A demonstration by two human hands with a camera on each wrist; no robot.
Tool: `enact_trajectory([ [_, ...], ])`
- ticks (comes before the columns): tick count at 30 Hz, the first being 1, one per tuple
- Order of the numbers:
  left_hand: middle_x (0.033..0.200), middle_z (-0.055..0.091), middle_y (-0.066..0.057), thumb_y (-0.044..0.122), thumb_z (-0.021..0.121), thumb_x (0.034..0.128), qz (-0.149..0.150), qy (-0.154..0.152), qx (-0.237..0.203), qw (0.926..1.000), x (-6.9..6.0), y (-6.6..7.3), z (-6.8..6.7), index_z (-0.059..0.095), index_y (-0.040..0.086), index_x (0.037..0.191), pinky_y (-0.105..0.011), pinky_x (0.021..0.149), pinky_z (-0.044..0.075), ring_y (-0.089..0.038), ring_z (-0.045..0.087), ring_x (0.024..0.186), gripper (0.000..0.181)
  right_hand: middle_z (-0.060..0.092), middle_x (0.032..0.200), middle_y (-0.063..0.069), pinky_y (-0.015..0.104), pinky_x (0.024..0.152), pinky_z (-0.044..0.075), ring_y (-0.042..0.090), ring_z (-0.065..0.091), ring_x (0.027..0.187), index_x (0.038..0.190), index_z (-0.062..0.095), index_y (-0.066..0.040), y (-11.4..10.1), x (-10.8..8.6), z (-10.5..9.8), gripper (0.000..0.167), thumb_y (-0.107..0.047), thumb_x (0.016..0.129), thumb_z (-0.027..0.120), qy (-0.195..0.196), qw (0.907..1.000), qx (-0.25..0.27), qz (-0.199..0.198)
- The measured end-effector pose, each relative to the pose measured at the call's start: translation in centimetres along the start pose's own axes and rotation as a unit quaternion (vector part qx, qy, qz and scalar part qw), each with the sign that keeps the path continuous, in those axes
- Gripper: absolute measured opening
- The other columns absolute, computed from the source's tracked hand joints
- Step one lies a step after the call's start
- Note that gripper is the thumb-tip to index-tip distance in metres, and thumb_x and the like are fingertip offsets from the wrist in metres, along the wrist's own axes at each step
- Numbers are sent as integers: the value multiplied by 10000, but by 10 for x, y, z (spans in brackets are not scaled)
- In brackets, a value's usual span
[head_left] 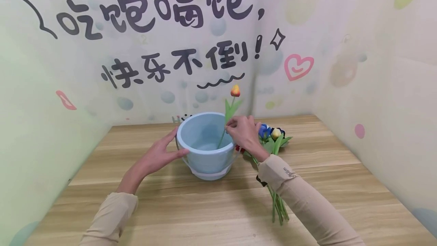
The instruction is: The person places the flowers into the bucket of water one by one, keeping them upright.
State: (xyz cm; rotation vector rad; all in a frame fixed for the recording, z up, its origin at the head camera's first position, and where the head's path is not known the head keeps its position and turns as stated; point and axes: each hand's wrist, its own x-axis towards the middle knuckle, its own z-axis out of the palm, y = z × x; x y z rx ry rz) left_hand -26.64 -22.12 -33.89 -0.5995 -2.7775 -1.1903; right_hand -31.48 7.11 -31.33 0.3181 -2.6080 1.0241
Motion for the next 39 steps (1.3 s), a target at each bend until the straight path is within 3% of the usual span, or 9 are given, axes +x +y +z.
enact_trajectory([
  [10,1692,227,-136,505,736,938,4,-39,1,10000,2,1,5,218,125,1662,-688,1149,266,-415,221,1532,968,776,861,-14,563,960,251,275,530,1045,963,815,-107,6,-3,-5,101,-175,952,741,-26,9999,132,-35],
  [16,1692,225,-142,503,734,940,18,-55,-15,10000,3,3,6,217,122,1662,-687,1147,271,-419,219,1532,966,780,856,-20,617,1041,214,239,673,993,1016,790,-109,8,-3,-17,125,-205,970,726,-111,9981,594,-75],
  [18,1693,225,-139,507,733,940,14,-71,-20,10000,4,3,7,217,124,1662,-690,1145,271,-419,219,1532,967,785,887,0,592,1048,251,241,687,1004,1044,780,-100,9,-4,-22,144,-210,979,714,-216,9964,817,-50],
  [20,1694,225,-134,510,732,940,12,-84,-25,10000,4,3,7,216,130,1663,-693,1142,271,-419,220,1532,966,786,932,23,527,1050,339,243,694,1023,1080,766,-88,11,-6,-28,166,-211,988,703,-365,9929,1132,65],
  [24,1694,221,-138,512,730,940,11,-91,-10,10000,5,3,8,211,134,1665,-704,1138,268,-427,218,1530,969,771,1013,104,386,887,522,271,698,1053,1163,732,-31,17,-10,-42,223,-183,1008,676,-545,9793,1921,344],
  [28,1693,218,-153,512,726,942,25,-92,24,10000,5,3,7,204,142,1667,-707,1133,274,-437,222,1526,967,756,1040,167,394,933,512,308,692,1073,1215,705,19,25,-13,-57,271,-160,1016,660,-453,9685,2404,457],
  [32,1691,215,-168,511,718,948,15,-83,71,9999,4,2,4,199,140,1668,-710,1130,276,-447,223,1523,962,755,1047,171,443,998,488,332,682,1092,1231,699,18,40,-14,-71,300,-194,1022,662,-312,9691,2400,480],
  [39,1687,222,-181,502,707,958,-21,-67,119,9999,0,2,-1,203,148,1668,-733,1113,279,-473,231,1512,940,757,1041,192,363,906,482,372,660,1112,1209,708,34,72,-20,-87,338,-249,1028,668,-62,9726,2266,513],
])
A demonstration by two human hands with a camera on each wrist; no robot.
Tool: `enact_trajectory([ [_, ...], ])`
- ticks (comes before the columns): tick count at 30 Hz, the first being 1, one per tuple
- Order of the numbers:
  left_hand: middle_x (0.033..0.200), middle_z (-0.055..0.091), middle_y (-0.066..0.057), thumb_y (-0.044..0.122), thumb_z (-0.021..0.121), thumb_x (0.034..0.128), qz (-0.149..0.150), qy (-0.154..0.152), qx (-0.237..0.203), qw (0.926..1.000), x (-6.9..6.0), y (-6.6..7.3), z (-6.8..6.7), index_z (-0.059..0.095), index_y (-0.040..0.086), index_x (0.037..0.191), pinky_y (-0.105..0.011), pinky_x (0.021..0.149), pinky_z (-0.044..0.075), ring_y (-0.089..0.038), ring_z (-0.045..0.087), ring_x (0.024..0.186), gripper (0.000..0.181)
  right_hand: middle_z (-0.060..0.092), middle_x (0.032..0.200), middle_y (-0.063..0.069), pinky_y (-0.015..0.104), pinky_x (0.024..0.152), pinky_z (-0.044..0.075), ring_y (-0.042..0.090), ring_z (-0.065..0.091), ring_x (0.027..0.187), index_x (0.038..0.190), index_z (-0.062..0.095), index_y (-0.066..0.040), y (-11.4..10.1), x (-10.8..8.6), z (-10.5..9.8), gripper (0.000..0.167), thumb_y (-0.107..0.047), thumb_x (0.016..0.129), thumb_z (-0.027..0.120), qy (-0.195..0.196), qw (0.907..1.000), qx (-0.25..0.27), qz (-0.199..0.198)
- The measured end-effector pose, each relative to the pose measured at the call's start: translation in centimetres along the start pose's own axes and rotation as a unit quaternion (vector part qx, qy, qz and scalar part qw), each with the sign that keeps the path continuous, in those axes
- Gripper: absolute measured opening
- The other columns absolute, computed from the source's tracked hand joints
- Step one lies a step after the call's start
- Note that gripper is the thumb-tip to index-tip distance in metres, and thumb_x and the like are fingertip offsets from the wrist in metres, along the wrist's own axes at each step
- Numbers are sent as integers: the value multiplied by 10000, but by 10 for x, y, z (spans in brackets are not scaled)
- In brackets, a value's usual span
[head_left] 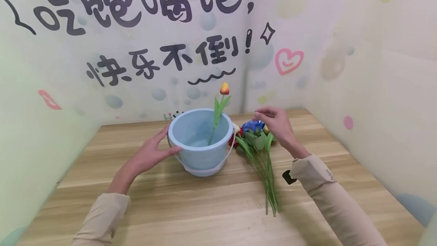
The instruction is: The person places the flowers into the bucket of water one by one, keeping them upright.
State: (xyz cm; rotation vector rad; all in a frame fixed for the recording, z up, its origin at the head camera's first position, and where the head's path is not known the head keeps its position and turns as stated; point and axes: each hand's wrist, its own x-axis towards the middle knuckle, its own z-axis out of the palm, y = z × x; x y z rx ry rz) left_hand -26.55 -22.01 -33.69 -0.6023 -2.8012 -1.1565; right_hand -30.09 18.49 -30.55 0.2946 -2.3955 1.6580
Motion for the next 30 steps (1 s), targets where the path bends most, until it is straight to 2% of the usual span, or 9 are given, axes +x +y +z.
enact_trajectory([
  [2,1687,223,-179,504,705,961,-5,5,24,10000,-1,0,-1,200,152,1669,-735,1113,277,-476,231,1511,938,756,1035,202,348,896,474,356,660,1108,1204,707,50,8,-2,-7,345,-245,1029,669,52,10000,-23,37],
  [9,1682,231,-186,491,693,972,8,12,88,10000,-3,-1,-4,194,148,1670,-732,1117,275,-481,241,1506,924,776,923,74,394,972,454,340,641,1137,1225,689,79,31,-14,-25,386,-254,1030,669,156,9994,-124,279],
  [16,1683,215,-199,485,693,973,42,-28,72,10000,-2,-1,-3,191,131,1668,-725,1129,263,-478,230,1510,927,764,1025,167,551,1100,403,360,608,1201,1258,666,92,46,-30,-36,436,-284,1037,656,127,9974,-283,643],
  [20,1679,223,-208,483,692,974,72,-47,75,9999,-1,-1,-2,194,126,1667,-720,1132,264,-480,237,1507,925,767,1005,162,553,1077,407,364,587,1225,1239,671,103,57,-37,-40,429,-277,1041,646,104,9951,-490,848],
  [26,1680,223,-204,476,693,976,114,-56,67,9999,0,-1,-2,197,128,1667,-724,1128,267,-479,234,1509,919,765,957,159,511,1026,426,370,631,1145,1135,697,106,72,-44,-40,363,-240,1041,646,-7,9951,-501,854],
  [30,1679,221,-208,474,692,977,123,-62,71,9999,1,0,-2,196,120,1665,-729,1127,263,-484,230,1508,919,771,952,130,495,1000,421,370,613,1174,1173,692,97,78,-48,-39,362,-237,1043,641,-135,9940,-490,970],
])
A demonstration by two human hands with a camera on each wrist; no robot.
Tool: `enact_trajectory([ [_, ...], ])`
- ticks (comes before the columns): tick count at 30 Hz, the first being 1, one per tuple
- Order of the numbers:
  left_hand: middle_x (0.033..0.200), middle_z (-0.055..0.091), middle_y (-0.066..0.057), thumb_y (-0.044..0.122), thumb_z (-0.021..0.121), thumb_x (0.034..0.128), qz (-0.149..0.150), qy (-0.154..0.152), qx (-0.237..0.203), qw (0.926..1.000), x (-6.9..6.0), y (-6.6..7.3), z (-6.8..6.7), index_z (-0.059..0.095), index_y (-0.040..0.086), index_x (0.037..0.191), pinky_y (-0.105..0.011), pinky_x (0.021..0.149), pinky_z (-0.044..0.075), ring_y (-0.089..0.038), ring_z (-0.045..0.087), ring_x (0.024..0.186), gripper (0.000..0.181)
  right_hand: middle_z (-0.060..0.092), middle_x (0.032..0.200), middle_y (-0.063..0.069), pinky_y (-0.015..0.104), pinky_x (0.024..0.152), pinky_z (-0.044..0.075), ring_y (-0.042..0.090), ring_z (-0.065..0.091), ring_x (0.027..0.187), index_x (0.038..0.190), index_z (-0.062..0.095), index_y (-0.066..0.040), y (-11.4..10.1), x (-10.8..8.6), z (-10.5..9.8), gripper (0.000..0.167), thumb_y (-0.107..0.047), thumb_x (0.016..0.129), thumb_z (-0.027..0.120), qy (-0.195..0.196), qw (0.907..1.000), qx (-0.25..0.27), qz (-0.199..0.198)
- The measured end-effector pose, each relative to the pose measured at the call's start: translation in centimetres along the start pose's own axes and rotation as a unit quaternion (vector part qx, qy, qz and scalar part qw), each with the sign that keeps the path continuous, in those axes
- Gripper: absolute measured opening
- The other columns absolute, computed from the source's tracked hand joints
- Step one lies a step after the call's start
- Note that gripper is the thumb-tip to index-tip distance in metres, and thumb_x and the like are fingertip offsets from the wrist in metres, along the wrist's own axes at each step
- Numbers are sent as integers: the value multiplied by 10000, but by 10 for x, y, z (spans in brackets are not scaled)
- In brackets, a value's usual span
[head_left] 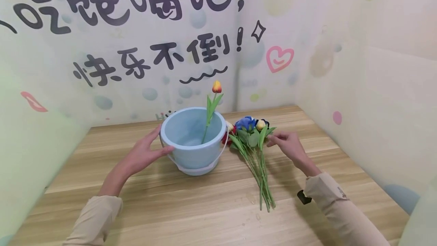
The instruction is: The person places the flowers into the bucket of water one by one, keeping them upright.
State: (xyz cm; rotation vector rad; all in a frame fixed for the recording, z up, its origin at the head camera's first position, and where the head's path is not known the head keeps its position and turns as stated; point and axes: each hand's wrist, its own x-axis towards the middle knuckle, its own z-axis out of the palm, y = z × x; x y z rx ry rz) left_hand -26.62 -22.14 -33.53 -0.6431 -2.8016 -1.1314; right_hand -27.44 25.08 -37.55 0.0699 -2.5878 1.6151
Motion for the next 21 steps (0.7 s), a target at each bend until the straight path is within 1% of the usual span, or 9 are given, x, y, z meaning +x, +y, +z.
enact_trajectory([
  [2,1679,218,-213,477,690,977,-14,-1,17,10000,0,0,0,194,113,1665,-730,1126,261,-487,227,1508,922,773,958,128,481,987,423,372,596,1199,1201,685,94,3,-2,1,369,-238,1045,638,-62,10000,-26,52],
  [4,1679,213,-218,481,688,977,-27,-3,38,10000,-1,1,0,191,106,1664,-731,1127,257,-489,223,1508,927,773,960,131,454,935,434,380,595,1167,1207,682,94,6,-3,2,370,-234,1041,640,-101,9999,-30,109],
  [7,1678,212,-223,481,685,978,-32,-5,53,10000,-1,1,0,188,101,1664,-730,1130,252,-490,221,1509,928,775,953,122,384,839,420,344,599,1109,1173,699,84,11,-4,5,352,-235,1035,648,-149,9997,-100,175],
  [10,1677,216,-222,481,685,979,-42,-6,63,10000,-1,2,-1,185,106,1665,-732,1129,253,-490,224,1508,928,777,938,114,344,788,398,305,607,1091,1140,713,81,14,-5,9,326,-219,1026,657,-219,9995,-130,202],
  [12,1678,217,-219,483,685,978,-46,-2,67,10000,-1,2,-1,185,113,1666,-733,1127,255,-489,225,1508,927,775,931,122,347,800,410,309,612,1086,1129,718,82,16,-5,11,302,-194,1021,661,-270,9994,-120,167],
  [13,1679,215,-215,484,685,978,-47,-3,73,10000,-1,1,-1,184,117,1667,-733,1126,256,-488,225,1509,927,774,925,127,362,831,424,318,620,1104,1124,720,84,16,-5,12,290,-179,1018,660,-295,9994,-126,143],
  [16,1681,214,-209,484,686,978,-28,6,80,10000,-1,1,-1,185,120,1667,-732,1127,256,-484,225,1510,926,769,927,139,471,936,453,366,618,1140,1121,723,77,17,-7,15,264,-155,1016,656,-370,9991,-128,144],
  [19,1682,215,-202,480,688,978,-3,7,82,10000,-1,1,-1,184,125,1668,-733,1127,257,-483,228,1510,925,767,938,148,606,1049,405,409,601,1199,1134,721,74,18,-8,17,260,-146,1014,649,-441,9987,-127,210],
  [21,1681,220,-201,479,689,978,-10,0,69,10000,-1,1,-1,182,132,1669,-735,1123,260,-486,229,1508,925,769,941,140,633,1070,383,416,589,1222,1141,723,66,18,-9,18,263,-150,1010,650,-455,9985,-149,283],
])
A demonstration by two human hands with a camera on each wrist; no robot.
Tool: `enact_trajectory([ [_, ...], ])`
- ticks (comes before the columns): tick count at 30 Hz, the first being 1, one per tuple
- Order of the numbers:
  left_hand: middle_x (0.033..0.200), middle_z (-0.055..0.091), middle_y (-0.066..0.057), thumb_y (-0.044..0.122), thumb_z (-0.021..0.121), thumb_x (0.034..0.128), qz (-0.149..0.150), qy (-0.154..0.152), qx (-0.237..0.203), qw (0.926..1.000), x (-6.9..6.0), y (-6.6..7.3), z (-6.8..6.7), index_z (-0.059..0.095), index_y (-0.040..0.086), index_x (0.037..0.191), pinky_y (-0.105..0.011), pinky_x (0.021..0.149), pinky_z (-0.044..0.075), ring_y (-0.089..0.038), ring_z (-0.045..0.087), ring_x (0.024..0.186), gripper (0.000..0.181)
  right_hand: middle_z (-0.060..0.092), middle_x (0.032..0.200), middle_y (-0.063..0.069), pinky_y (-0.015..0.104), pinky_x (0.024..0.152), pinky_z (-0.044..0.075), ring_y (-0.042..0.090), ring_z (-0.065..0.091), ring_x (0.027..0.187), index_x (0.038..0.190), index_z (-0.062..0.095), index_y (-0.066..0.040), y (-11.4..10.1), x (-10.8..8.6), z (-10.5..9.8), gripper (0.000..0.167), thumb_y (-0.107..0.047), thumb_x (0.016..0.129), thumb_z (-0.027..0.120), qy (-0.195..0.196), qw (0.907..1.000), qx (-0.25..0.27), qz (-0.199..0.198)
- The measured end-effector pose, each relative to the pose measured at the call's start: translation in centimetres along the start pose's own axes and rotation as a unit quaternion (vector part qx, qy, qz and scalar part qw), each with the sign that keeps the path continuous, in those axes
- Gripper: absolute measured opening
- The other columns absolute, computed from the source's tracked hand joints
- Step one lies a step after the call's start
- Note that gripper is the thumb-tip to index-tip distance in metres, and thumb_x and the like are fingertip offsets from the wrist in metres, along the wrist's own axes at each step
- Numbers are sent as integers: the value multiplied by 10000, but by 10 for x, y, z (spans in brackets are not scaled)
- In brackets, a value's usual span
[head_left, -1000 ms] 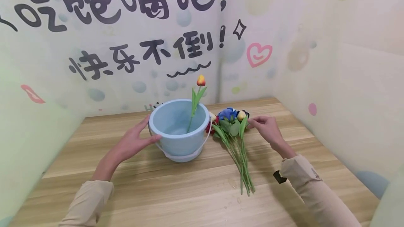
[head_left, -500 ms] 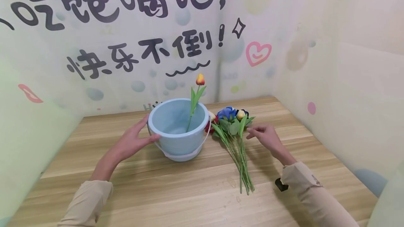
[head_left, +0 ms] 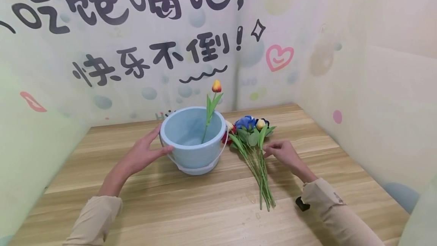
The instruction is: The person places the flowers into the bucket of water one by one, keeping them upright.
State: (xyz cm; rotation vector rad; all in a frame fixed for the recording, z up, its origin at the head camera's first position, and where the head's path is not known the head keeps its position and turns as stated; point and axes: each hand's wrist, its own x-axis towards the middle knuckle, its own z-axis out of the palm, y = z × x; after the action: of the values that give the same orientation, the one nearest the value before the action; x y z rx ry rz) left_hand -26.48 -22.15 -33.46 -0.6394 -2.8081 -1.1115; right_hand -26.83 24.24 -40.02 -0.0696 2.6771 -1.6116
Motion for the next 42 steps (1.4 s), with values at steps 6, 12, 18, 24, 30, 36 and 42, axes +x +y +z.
enact_trajectory([
  [6,1682,222,-199,480,692,975,-20,-9,-34,10000,0,0,0,180,140,1671,-740,1119,261,-487,228,1508,929,774,926,113,571,1036,420,379,599,1206,1076,752,49,1,0,1,237,-152,994,658,-7,9999,-102,84],
  [12,1682,219,-200,484,692,975,-44,-20,-56,10000,-1,2,0,180,135,1670,-738,1122,259,-481,223,1512,931,773,890,106,604,1067,415,357,616,1186,1089,753,60,1,0,2,256,-153,983,660,-114,9997,-144,131],
  [18,1685,208,-197,488,690,975,-50,-30,-22,10000,-1,2,0,180,118,1667,-735,1126,257,-477,216,1515,936,770,895,146,634,1088,393,387,631,1176,1092,744,92,-1,-2,2,249,-91,959,641,-248,9995,-164,136],
  [24,1688,210,-185,495,684,976,-66,-41,-10,10000,-2,2,-1,176,146,1672,-750,1109,266,-482,221,1513,929,770,901,144,615,1086,410,361,667,1110,1077,753,88,-3,-2,3,236,-71,965,619,-361,9989,-293,116],
  [30,1691,207,-177,496,683,976,-72,-61,-26,10000,-2,3,-1,176,147,1672,-748,1111,266,-477,219,1515,929,768,909,152,605,1056,438,343,690,1043,1061,753,101,-3,-2,4,228,-65,966,627,-422,9985,-349,6],
  [36,1687,213,-186,499,685,974,-86,-48,11,10000,-2,4,-1,183,141,1670,-742,1116,265,-476,222,1514,930,762,894,121,584,1048,446,283,690,992,1040,759,90,-1,0,6,205,-76,974,661,-375,9988,-296,77],
  [42,1685,221,-190,499,685,975,-94,-46,-18,9999,-2,4,-1,181,155,1672,-750,1107,270,-479,226,1512,926,755,839,103,542,1023,461,229,696,911,1043,753,93,0,1,8,194,-67,981,662,-354,9990,-245,90],
])
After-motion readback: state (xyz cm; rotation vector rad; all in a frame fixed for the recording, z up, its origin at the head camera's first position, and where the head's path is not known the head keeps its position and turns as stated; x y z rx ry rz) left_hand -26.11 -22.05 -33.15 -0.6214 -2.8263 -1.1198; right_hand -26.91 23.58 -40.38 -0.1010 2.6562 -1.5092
